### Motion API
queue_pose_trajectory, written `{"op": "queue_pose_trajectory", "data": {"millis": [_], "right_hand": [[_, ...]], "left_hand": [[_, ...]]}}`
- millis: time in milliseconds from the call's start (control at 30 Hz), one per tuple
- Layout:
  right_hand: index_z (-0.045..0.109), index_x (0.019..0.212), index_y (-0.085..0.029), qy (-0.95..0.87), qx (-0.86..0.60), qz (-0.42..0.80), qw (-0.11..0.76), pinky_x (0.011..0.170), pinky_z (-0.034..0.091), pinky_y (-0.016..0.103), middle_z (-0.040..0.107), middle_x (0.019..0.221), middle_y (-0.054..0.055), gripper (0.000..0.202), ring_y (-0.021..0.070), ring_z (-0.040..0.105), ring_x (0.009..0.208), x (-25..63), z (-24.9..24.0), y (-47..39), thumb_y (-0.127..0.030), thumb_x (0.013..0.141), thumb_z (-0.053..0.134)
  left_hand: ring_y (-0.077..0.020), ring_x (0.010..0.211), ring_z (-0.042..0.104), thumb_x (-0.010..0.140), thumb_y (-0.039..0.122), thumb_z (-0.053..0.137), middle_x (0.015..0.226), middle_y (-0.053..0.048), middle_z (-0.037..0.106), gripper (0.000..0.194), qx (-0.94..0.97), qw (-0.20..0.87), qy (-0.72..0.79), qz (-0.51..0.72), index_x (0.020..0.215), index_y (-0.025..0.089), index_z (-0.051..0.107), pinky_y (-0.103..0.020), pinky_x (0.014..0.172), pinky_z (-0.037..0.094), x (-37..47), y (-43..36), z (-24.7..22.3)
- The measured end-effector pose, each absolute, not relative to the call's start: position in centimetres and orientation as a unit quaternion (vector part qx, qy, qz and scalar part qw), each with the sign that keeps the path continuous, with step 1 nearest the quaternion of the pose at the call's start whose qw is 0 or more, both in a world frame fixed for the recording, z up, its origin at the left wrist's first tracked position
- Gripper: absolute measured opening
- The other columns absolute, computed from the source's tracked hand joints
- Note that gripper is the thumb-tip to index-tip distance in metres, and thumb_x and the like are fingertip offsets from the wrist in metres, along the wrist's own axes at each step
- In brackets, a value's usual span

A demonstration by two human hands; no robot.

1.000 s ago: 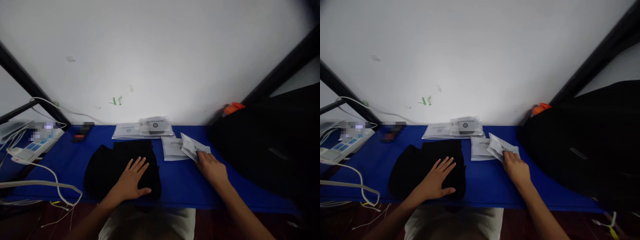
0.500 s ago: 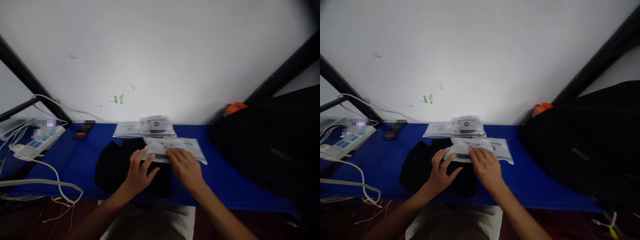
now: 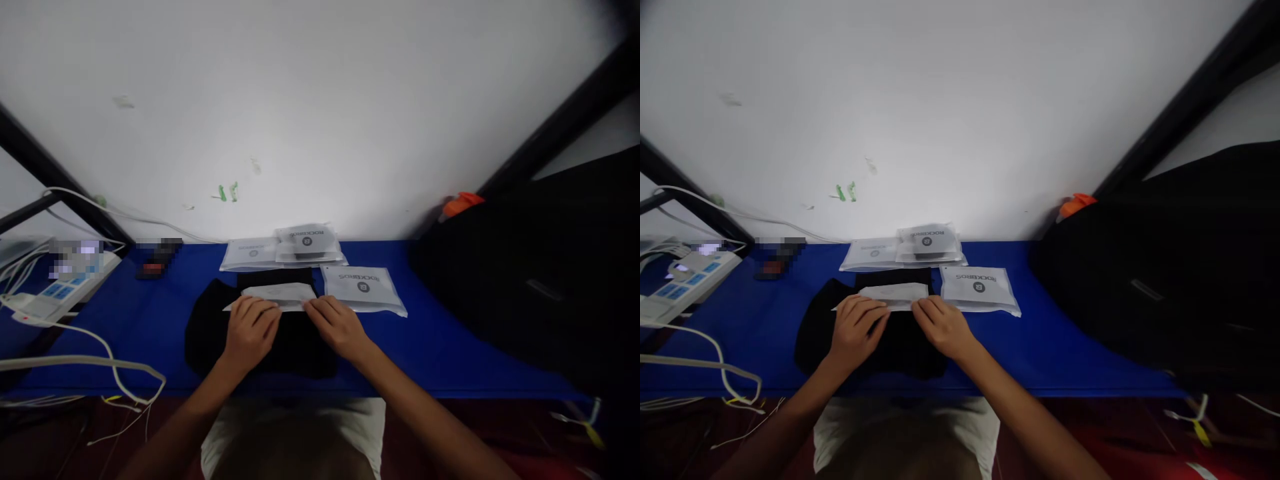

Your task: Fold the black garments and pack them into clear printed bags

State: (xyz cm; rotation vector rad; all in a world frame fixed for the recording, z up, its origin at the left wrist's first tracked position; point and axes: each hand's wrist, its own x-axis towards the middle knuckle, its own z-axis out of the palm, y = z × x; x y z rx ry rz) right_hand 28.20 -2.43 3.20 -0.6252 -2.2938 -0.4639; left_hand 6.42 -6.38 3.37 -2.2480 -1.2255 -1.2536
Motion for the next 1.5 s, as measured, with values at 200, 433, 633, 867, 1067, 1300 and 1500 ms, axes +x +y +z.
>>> {"op": "queue_pose_trajectory", "data": {"millis": [200, 433, 633, 867, 1067, 1300, 1500], "right_hand": [[0.043, 0.141, -0.002, -0.894, -0.182, -0.134, 0.387, 0.092, 0.058, 0.040, 0.067, 0.117, 0.020, 0.045, 0.0272, 0.057, 0.120, 28.1, 3.6, -3.2, -0.006, 0.096, 0.043], [0.026, 0.150, -0.001, -0.883, -0.204, -0.126, 0.404, 0.097, 0.057, 0.038, 0.068, 0.119, 0.022, 0.059, 0.0273, 0.052, 0.130, 28.3, 3.2, -3.5, 0.000, 0.094, 0.044], [0.018, 0.153, -0.003, -0.881, -0.240, -0.115, 0.390, 0.100, 0.055, 0.041, 0.063, 0.127, 0.023, 0.061, 0.0280, 0.048, 0.133, 27.5, 4.2, -4.0, 0.000, 0.095, 0.039], [0.026, 0.151, -0.005, -0.874, -0.252, -0.138, 0.393, 0.096, 0.057, 0.041, 0.069, 0.117, 0.019, 0.058, 0.0264, 0.062, 0.117, 27.1, 4.3, -3.8, -0.001, 0.094, 0.039], [0.037, 0.147, -0.009, -0.867, -0.263, -0.140, 0.399, 0.095, 0.057, 0.040, 0.072, 0.110, 0.014, 0.059, 0.0238, 0.065, 0.112, 28.8, 4.3, -2.8, 0.004, 0.089, 0.038], [0.047, 0.140, -0.017, -0.843, -0.324, -0.111, 0.416, 0.092, 0.058, 0.040, 0.071, 0.111, 0.013, 0.055, 0.0235, 0.066, 0.110, 32.3, 2.6, -1.5, 0.003, 0.089, 0.042], [0.044, 0.143, -0.021, -0.862, -0.322, -0.031, 0.389, 0.088, 0.059, 0.039, 0.068, 0.120, 0.013, 0.061, 0.0223, 0.064, 0.113, 32.2, 2.1, -2.2, 0.004, 0.088, 0.037]], "left_hand": [[-0.0188, 0.085, 0.063, 0.087, 0.010, 0.061, 0.086, -0.003, 0.071, 0.012, -0.803, 0.139, -0.361, -0.453, 0.093, 0.019, 0.065, -0.037, 0.085, 0.049, 9.6, -6.1, 3.6], [-0.0198, 0.084, 0.063, 0.085, 0.008, 0.062, 0.087, -0.004, 0.072, 0.016, -0.796, 0.134, -0.369, -0.461, 0.097, 0.019, 0.064, -0.036, 0.079, 0.049, 9.6, -5.9, 4.0], [-0.0201, 0.083, 0.064, 0.088, 0.010, 0.060, 0.090, -0.005, 0.072, 0.017, -0.791, 0.149, -0.366, -0.468, 0.102, 0.019, 0.064, -0.035, 0.077, 0.049, 10.1, -5.6, 4.4], [-0.0202, 0.082, 0.064, 0.091, 0.009, 0.053, 0.085, -0.006, 0.070, 0.015, -0.793, 0.149, -0.372, -0.459, 0.095, 0.018, 0.063, -0.035, 0.077, 0.049, 10.3, -5.3, 5.0], [-0.0214, 0.083, 0.062, 0.091, 0.012, 0.055, 0.084, -0.006, 0.069, 0.008, -0.770, 0.169, -0.422, -0.447, 0.091, 0.018, 0.061, -0.036, 0.079, 0.048, 7.4, -4.8, 4.6], [-0.0216, 0.087, 0.061, 0.092, 0.016, 0.055, 0.088, -0.006, 0.068, 0.007, -0.770, 0.144, -0.473, -0.402, 0.094, 0.020, 0.061, -0.037, 0.082, 0.047, 0.7, -6.0, 3.8], [-0.0199, 0.084, 0.061, 0.088, 0.034, 0.064, 0.089, -0.005, 0.065, 0.018, -0.837, 0.001, -0.446, -0.317, 0.081, 0.020, 0.057, -0.034, 0.074, 0.048, 2.1, -6.5, 4.3]]}}
